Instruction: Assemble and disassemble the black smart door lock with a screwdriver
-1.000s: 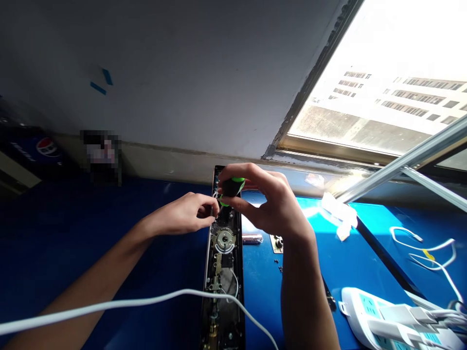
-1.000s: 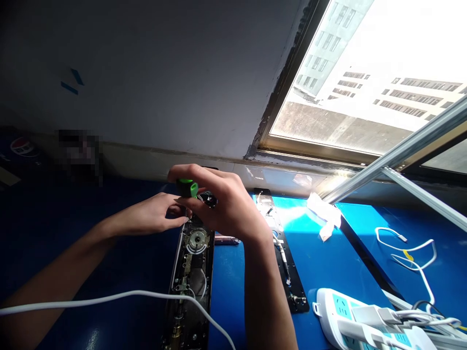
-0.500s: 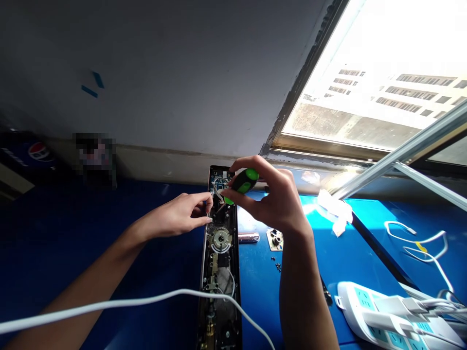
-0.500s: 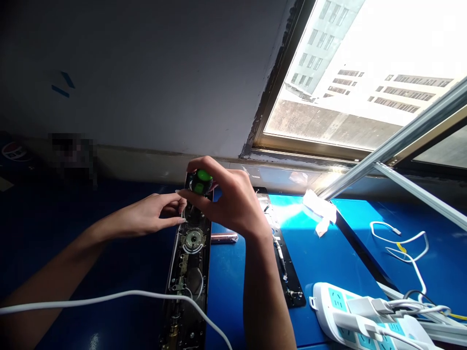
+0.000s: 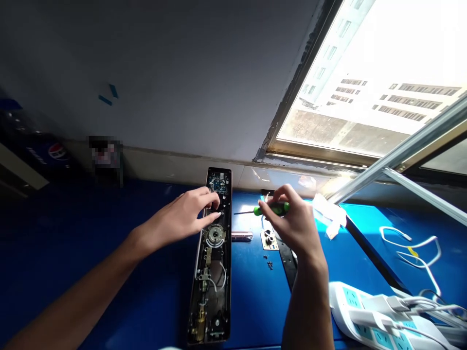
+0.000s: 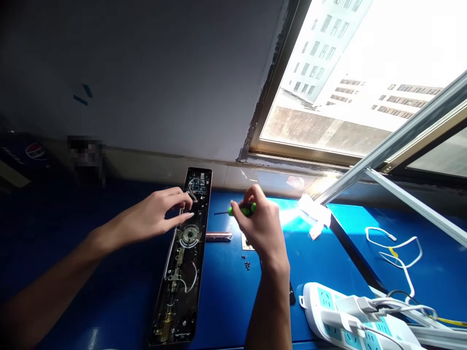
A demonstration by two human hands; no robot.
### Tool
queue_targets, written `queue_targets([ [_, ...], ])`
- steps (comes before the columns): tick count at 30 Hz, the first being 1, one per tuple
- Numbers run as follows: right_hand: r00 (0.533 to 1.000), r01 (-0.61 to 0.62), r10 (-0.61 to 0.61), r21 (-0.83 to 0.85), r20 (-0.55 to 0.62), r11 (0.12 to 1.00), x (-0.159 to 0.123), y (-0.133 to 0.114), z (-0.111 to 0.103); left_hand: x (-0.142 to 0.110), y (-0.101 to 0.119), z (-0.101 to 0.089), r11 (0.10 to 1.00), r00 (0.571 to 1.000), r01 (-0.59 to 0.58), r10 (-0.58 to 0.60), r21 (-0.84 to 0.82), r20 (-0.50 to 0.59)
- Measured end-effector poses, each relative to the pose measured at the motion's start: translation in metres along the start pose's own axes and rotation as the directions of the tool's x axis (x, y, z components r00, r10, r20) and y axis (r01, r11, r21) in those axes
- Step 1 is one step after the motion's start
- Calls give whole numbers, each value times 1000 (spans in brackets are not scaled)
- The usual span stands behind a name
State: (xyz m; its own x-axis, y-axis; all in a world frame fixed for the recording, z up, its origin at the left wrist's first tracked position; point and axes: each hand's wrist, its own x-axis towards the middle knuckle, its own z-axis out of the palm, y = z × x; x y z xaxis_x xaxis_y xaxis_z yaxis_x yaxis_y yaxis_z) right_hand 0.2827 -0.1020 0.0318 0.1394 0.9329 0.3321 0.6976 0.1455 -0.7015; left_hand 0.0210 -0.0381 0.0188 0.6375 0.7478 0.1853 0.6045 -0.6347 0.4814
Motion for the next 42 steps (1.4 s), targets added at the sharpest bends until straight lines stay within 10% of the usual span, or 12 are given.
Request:
queue_targets([
  [5,937,-119,220,-343,270,932,-15,18,16,-2,21,26,989,988,-122,130,83,-87],
  [13,856,-30,242,-422,457,906,-29,36,51,-17,24,91,971,937,120,-43,206,-346],
  [23,868,-35,228,-405,440,914,-29,44,67,-9,18,104,992,887,87,-37,87,-459],
  [31,907,-174,274,-307,320,936,-28,49,36,-7,17,97,989,876,-22,89,145,-475],
  [36,916,-310,366,-294,161,904,-26,70,7,3,35,86,936,895,-318,350,153,-277],
  [42,885,-349,425,-333,191,876,-27,87,11,24,48,98,910,927,-374,373,178,39],
])
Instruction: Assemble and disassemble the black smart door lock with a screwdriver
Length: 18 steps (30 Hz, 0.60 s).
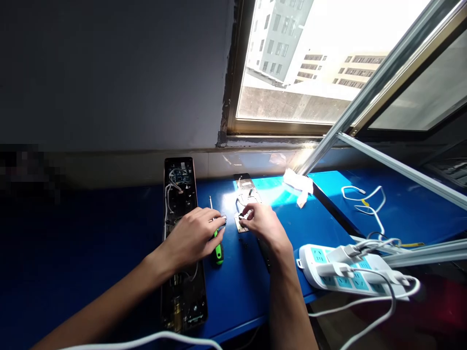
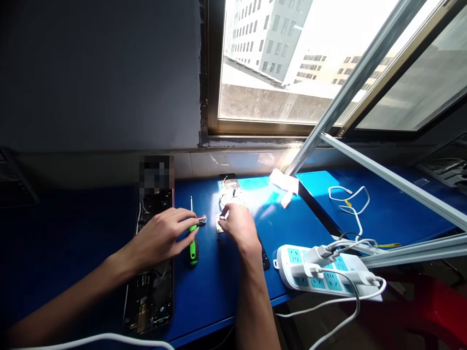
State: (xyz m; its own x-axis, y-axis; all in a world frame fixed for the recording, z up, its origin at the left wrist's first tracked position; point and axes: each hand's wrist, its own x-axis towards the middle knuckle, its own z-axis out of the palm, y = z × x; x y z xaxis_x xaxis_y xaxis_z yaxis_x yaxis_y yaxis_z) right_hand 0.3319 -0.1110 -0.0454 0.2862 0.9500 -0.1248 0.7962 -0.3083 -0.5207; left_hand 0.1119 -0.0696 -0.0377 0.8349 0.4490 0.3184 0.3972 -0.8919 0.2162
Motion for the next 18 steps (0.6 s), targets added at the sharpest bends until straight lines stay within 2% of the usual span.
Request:
queue_targets([
  [4,1000,-9,9,-8,-4,1000,0,1,7,4,0,6,999,999,-30,30,-12,-29],
  [6,1000,7,-7,12,-11,1000,-2,0,4,1,-2,2,998,993,-46,42,-32,-107],
  [8,999,48,-47,59,-15,997,-7,-6,-1,-6,-6,-4,998,970,-39,25,-55,-242],
  [10,993,116,-116,136,-8,984,-14,-18,-7,-18,-12,-11,997,904,22,-50,-72,-424],
  [13,967,251,-255,252,-16,935,-25,-45,-10,-40,-22,-14,975,757,197,-219,-105,-616],
  [15,921,377,-386,370,-52,849,-31,-65,-6,-55,-28,-11,944,695,297,-318,-145,-646],
  [18,871,474,-489,331,-43,816,-35,-90,7,-70,-32,-5,902,659,371,-422,-219,-623],
])
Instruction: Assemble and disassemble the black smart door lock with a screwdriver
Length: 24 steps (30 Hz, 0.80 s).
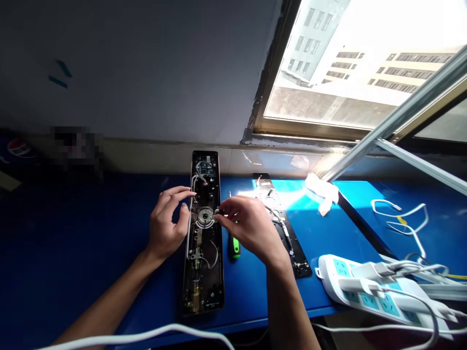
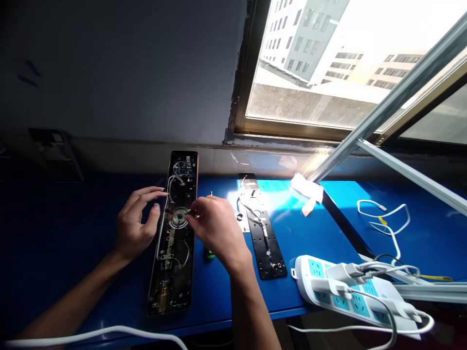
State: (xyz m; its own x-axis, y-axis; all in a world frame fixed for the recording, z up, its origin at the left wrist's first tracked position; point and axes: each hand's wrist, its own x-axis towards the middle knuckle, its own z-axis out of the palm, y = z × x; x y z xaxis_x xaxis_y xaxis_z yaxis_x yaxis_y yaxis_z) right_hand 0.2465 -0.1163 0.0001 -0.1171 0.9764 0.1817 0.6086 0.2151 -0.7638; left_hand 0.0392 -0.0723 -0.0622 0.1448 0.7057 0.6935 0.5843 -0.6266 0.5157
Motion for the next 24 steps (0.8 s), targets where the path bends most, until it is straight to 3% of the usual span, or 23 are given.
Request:
queue_targets([
  [5,998,39,-31,-166,53,985,9,-7,27,-4,-2,-1,1000,999,0,1,-17,39],
  [12,997,49,-29,-288,74,956,16,-9,39,-7,-2,-2,999,997,-13,16,-50,73],
  [18,998,-1,16,-240,60,971,19,-6,42,-9,-2,-1,997,996,-27,32,-71,78],
  [24,999,19,-17,-45,39,999,11,4,34,-11,-4,2,990,996,-65,72,-124,49],
])
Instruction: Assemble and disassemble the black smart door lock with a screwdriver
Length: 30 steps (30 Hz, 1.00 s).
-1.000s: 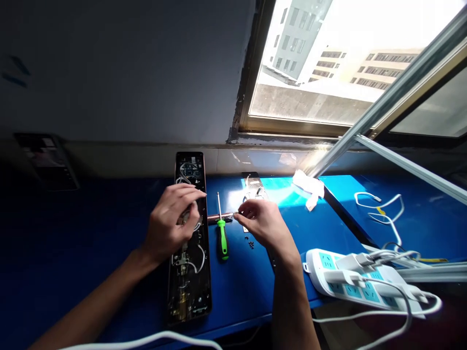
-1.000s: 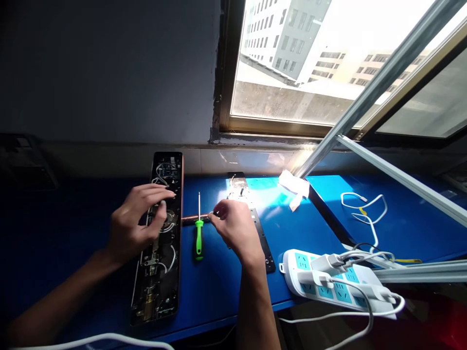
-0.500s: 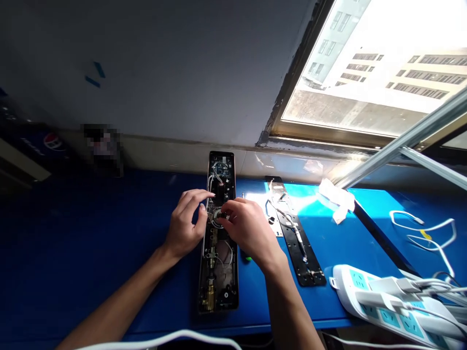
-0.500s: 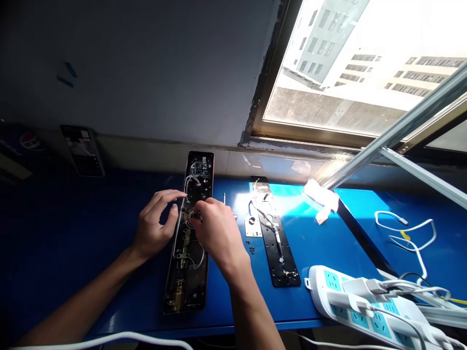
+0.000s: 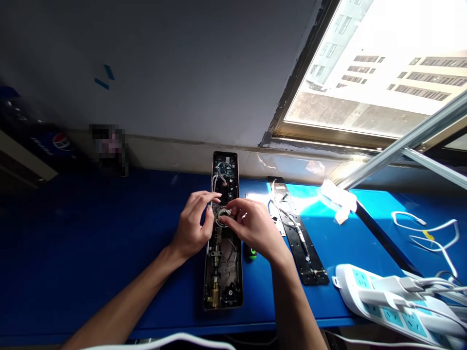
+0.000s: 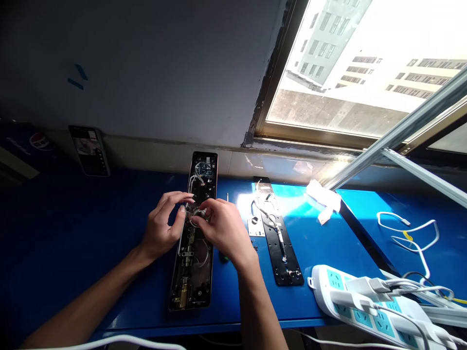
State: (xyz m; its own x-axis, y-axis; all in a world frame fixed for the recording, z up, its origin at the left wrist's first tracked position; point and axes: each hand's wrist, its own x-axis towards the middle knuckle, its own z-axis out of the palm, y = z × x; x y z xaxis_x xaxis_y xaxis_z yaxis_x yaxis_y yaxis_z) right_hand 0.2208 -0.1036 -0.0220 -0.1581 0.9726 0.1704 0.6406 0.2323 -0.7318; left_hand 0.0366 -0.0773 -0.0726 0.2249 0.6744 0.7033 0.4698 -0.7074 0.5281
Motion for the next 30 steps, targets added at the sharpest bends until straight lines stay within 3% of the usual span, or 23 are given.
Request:
queue_targets([
  [3,996,-30,32,33,-87,999,-7,10,-10,-1,2,1,999,999,-40,41,-33,19],
  [7,965,-263,247,-252,-94,931,-14,27,-18,-2,7,4,992,992,-110,114,-60,61],
  [9,949,-310,312,-319,-47,895,-16,35,-15,-3,10,7,990,989,-127,132,-68,67],
  [12,941,-318,340,-332,7,888,-17,42,-6,-3,15,13,986,986,-143,149,-81,70],
  [15,938,-333,345,-315,-18,889,-17,43,-5,-2,19,16,985,984,-153,159,-83,82],
  [21,945,-314,287,-198,-154,928,-21,44,-38,10,27,17,983,970,-177,183,-54,162],
  [25,927,-217,200,-21,-317,976,-29,50,-60,26,37,23,959,893,-279,281,-59,351],
  [27,870,-143,149,48,-470,989,-32,52,-68,32,44,31,934,822,-355,333,-42,462],
  [30,747,-73,122,102,-654,992,-36,53,-77,38,53,46,893,687,-450,367,-30,627],
])
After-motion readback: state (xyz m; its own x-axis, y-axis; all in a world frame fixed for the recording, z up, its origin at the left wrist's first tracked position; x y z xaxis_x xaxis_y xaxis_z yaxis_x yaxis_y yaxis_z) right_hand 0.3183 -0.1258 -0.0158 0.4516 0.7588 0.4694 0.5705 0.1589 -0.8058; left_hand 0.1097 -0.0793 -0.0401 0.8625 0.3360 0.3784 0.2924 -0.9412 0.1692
